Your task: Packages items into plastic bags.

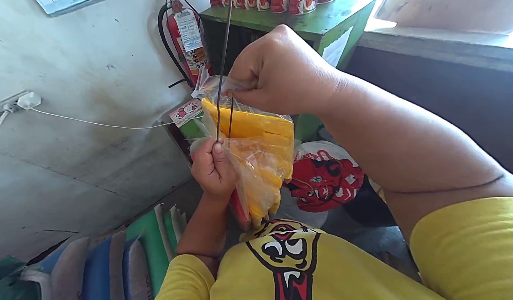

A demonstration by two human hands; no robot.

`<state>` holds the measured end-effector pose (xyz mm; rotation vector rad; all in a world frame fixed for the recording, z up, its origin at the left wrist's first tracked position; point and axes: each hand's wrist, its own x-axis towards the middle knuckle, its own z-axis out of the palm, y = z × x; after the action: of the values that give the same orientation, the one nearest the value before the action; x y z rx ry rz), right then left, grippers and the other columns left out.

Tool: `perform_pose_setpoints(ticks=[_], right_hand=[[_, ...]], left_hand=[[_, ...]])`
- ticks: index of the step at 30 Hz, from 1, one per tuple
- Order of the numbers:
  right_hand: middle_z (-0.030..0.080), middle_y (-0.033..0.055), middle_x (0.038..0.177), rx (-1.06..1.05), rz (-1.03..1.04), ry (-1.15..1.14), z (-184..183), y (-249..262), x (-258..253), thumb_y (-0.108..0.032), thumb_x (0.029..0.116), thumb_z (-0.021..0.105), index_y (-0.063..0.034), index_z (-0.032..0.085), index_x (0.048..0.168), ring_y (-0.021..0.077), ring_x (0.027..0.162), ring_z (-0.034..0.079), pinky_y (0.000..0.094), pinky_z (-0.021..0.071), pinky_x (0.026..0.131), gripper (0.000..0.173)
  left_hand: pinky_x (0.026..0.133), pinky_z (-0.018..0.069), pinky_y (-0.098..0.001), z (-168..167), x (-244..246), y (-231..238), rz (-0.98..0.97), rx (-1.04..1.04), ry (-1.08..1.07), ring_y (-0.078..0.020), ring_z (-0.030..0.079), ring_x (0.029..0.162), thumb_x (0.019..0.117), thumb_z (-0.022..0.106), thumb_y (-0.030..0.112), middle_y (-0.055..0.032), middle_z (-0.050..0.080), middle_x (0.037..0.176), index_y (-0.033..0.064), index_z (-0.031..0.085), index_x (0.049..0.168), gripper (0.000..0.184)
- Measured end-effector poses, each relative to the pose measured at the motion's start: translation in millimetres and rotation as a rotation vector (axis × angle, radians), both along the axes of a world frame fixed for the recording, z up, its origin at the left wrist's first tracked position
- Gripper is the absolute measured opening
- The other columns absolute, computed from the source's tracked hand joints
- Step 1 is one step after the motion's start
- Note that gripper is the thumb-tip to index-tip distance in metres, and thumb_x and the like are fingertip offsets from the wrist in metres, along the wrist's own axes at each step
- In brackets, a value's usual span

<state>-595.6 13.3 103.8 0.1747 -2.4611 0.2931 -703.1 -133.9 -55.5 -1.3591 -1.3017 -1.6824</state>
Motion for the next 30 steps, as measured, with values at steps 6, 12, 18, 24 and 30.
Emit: perform_pose_setpoints(ticks=[6,12,18,24,30], right_hand=[[0.067,0.0084,0.075,0.193,0.171,0.1,-15,-3,1,0.001,0.0911,0.058,-0.0043,0.064,0.07,0.018,0.073,0.065,0.0346,0.0508,0.064,0.022],[0.067,0.0109,0.071,0.109,0.425,0.028,-70,-33,-10,0.005,0.086,0.062,-0.0019,0.069,0.074,0.0248,0.071,0.068,0.0405,0.0544,0.062,0.015],[0.073,0.0084,0.118,-0.861,0.772,-0.111,-76,31,-14,-0.031,0.1019,0.056,-0.0035,0.062,0.113,0.0161,0.102,0.072,0.0337,0.0618,0.083,0.03],[0.07,0.0237,0.107,-0.768,-0.651,-0.401,-152,138,-42,-0.04,0.1042,0.055,0.0061,0.068,0.113,0.0357,0.102,0.069,0.0573,0.0542,0.091,0.049],[0.056,0.0344,0.138,-0.553,-1.025,-0.802,-237,159,-53,-0.055,0.1007,0.057,0.0107,0.061,0.13,0.051,0.128,0.055,0.0719,0.046,0.097,0.072]], left_hand=[[0.069,0.0484,-0.0106,-3,3,1,-0.024,0.025,-0.01,0.0075,0.054,0.073,0.1103,0.044,0.017,0.0061,0.057,0.085,0.0031,0.061,0.105,0.022],[0.081,0.0525,-0.0154,0,-2,-2,-0.034,0.05,-0.085,0.0051,0.061,0.088,0.1101,0.045,0.016,0.0073,0.063,0.095,0.004,0.062,0.11,0.021],[0.086,0.0497,-0.0132,-12,-21,-25,-0.02,0.132,-0.106,0.011,0.058,0.097,0.1101,0.043,0.016,0.0177,0.062,0.105,0.0103,0.059,0.118,0.019],[0.085,0.0481,-0.0111,-3,-19,-46,0.084,0.101,-0.139,0.0132,0.056,0.094,0.1087,0.039,0.009,0.0135,0.06,0.1,-0.0024,0.055,0.11,0.019],[0.087,0.0475,-0.0119,-12,-34,-57,0.132,0.093,-0.033,0.0112,0.056,0.096,0.1097,0.042,0.012,0.012,0.061,0.102,0.0036,0.059,0.111,0.02]])
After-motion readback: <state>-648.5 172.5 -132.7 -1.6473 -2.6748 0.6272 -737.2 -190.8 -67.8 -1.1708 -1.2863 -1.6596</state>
